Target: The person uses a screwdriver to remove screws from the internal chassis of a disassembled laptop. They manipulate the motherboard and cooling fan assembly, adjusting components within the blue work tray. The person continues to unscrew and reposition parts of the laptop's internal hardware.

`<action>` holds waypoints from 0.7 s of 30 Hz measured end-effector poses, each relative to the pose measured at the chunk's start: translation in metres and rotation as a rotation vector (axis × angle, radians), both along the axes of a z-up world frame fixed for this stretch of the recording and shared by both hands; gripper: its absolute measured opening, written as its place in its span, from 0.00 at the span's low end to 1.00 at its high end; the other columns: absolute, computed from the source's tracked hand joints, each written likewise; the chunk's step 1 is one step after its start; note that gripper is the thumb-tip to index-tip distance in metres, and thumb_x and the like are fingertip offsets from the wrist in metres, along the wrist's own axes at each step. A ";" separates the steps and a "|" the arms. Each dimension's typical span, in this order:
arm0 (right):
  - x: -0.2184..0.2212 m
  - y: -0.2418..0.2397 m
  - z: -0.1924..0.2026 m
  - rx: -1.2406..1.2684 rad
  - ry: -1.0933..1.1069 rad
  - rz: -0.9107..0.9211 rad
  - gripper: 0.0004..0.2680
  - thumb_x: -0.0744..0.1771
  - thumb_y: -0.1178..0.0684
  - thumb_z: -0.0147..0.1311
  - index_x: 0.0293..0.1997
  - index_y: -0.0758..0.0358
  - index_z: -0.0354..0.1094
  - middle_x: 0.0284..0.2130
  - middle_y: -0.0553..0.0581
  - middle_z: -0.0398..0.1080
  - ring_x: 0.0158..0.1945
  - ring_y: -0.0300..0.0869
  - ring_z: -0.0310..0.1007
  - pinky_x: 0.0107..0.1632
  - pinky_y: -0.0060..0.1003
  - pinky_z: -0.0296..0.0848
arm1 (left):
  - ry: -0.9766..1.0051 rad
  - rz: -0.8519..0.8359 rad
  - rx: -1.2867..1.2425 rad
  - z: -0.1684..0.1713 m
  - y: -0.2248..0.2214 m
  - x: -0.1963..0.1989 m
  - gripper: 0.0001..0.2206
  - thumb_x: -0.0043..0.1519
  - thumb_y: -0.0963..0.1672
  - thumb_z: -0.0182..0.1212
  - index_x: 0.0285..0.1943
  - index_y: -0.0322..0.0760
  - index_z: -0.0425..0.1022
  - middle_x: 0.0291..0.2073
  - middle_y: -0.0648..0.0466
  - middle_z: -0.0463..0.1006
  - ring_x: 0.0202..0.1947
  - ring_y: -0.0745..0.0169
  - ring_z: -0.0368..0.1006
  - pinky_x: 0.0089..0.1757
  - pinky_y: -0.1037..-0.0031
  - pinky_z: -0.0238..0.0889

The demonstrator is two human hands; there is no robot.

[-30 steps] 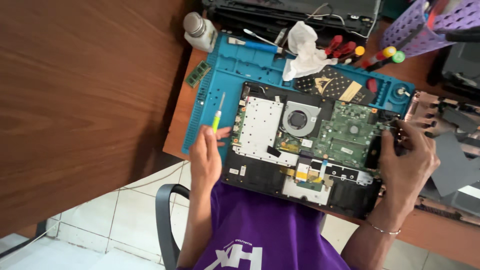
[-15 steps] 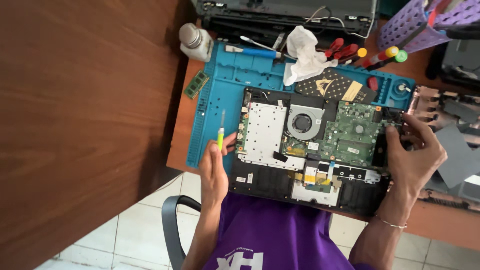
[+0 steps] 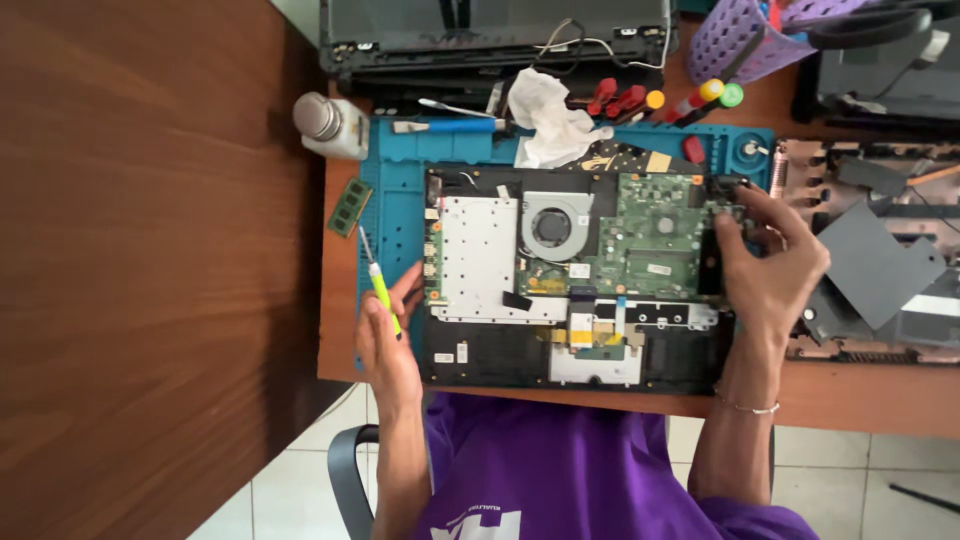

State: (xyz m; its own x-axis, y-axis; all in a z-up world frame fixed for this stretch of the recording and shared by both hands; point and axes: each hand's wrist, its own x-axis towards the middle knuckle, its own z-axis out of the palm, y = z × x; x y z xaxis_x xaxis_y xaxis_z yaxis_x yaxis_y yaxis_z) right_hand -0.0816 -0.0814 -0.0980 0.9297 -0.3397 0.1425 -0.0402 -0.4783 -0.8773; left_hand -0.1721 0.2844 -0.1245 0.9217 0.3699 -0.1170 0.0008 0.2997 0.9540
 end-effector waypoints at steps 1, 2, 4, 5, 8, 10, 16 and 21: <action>0.002 0.003 0.001 0.011 0.007 -0.011 0.12 0.67 0.65 0.63 0.56 0.71 0.76 0.51 0.58 0.77 0.45 0.34 0.74 0.48 0.26 0.75 | -0.003 0.009 0.001 -0.003 0.001 0.002 0.18 0.76 0.52 0.35 0.40 0.36 0.58 0.62 0.27 0.73 0.61 0.43 0.72 0.63 0.57 0.61; 0.004 0.006 0.001 0.022 0.014 -0.021 0.12 0.66 0.65 0.63 0.55 0.70 0.76 0.52 0.58 0.77 0.44 0.34 0.74 0.48 0.26 0.75 | -0.006 0.018 0.001 -0.005 0.003 0.005 0.18 0.76 0.52 0.35 0.40 0.36 0.59 0.62 0.28 0.73 0.61 0.43 0.71 0.64 0.57 0.61; 0.007 0.011 0.003 0.024 0.015 -0.028 0.11 0.66 0.65 0.64 0.55 0.70 0.76 0.53 0.59 0.77 0.45 0.34 0.74 0.47 0.26 0.75 | -0.013 0.019 0.019 -0.010 0.006 0.008 0.18 0.76 0.52 0.35 0.40 0.36 0.59 0.63 0.28 0.73 0.62 0.44 0.71 0.65 0.57 0.60; 0.008 0.013 0.003 0.016 0.010 -0.025 0.11 0.66 0.65 0.64 0.54 0.70 0.76 0.53 0.59 0.77 0.46 0.34 0.74 0.47 0.27 0.75 | -0.017 0.009 0.037 -0.012 0.009 0.009 0.18 0.76 0.52 0.35 0.40 0.36 0.59 0.63 0.28 0.73 0.63 0.44 0.71 0.65 0.57 0.59; 0.010 0.019 0.004 0.010 0.005 -0.019 0.11 0.66 0.64 0.64 0.54 0.70 0.76 0.53 0.59 0.77 0.48 0.34 0.75 0.48 0.28 0.76 | 0.009 0.008 0.059 -0.017 0.015 0.011 0.18 0.76 0.51 0.35 0.40 0.35 0.59 0.64 0.29 0.72 0.65 0.44 0.69 0.67 0.57 0.56; 0.010 0.020 0.004 0.025 0.024 -0.022 0.12 0.66 0.64 0.64 0.55 0.70 0.75 0.51 0.58 0.77 0.49 0.35 0.75 0.49 0.29 0.76 | 0.012 0.004 0.065 -0.022 0.018 0.011 0.18 0.76 0.51 0.36 0.41 0.35 0.60 0.65 0.29 0.71 0.66 0.44 0.67 0.68 0.56 0.54; 0.006 0.016 0.010 -0.040 0.026 0.043 0.18 0.64 0.63 0.67 0.61 0.71 0.71 0.51 0.57 0.75 0.51 0.37 0.74 0.50 0.30 0.75 | 0.011 -0.042 0.213 -0.017 0.023 0.014 0.16 0.77 0.49 0.37 0.42 0.33 0.60 0.59 0.33 0.71 0.67 0.46 0.69 0.67 0.59 0.58; 0.010 0.013 0.022 -0.088 0.084 0.073 0.20 0.63 0.61 0.68 0.63 0.69 0.70 0.47 0.58 0.76 0.45 0.38 0.75 0.47 0.32 0.77 | 0.223 0.003 0.742 0.018 0.007 0.022 0.15 0.75 0.45 0.37 0.45 0.29 0.68 0.50 0.49 0.82 0.42 0.55 0.73 0.46 0.66 0.65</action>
